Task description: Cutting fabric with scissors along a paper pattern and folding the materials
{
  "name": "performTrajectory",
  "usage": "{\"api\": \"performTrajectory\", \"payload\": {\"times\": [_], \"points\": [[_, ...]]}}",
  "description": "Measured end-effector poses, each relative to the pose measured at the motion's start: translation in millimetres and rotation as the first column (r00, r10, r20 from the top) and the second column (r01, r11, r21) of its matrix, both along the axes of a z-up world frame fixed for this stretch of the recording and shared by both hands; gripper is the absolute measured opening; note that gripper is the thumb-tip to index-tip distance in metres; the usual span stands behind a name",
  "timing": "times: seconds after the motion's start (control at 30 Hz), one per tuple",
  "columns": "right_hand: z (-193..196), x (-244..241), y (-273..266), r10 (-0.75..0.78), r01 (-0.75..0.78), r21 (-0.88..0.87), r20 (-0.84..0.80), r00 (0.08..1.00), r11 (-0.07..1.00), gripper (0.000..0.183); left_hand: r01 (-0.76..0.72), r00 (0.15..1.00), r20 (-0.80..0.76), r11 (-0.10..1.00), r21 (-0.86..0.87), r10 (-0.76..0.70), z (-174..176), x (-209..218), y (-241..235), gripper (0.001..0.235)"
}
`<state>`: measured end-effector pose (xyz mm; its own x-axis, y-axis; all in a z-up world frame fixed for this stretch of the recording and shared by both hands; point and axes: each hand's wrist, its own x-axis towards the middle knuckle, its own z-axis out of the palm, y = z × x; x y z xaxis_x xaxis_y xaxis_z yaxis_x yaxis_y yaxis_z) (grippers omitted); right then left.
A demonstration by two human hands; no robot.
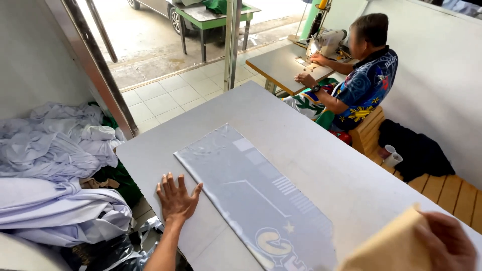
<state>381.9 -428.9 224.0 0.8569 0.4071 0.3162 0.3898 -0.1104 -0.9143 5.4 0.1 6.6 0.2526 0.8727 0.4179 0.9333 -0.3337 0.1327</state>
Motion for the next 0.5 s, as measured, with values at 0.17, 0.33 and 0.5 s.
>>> {"api": "performTrajectory", "payload": {"times": [0.17,0.33,0.5], "points": [[39,-47,68,0.188,-0.091,0.402,-0.209,0.96,0.911,0.029,-0.023,0.999,-0.024,0.993,0.112,0.026,2,3,1,0.075],[21,-27,37,-0.021,0.089,0.19,-0.334,0.942,0.978,0.037,-0.024,0.999,-0.033,1.0,0.014,0.024,-3,1,-1,0.072],[-168,176,-122,0.114,-0.077,0.138,-0.283,0.952,0.987,0.04,-0.014,0.999,-0.035,0.998,0.067,0.016,3,2,-4,0.073]]}}
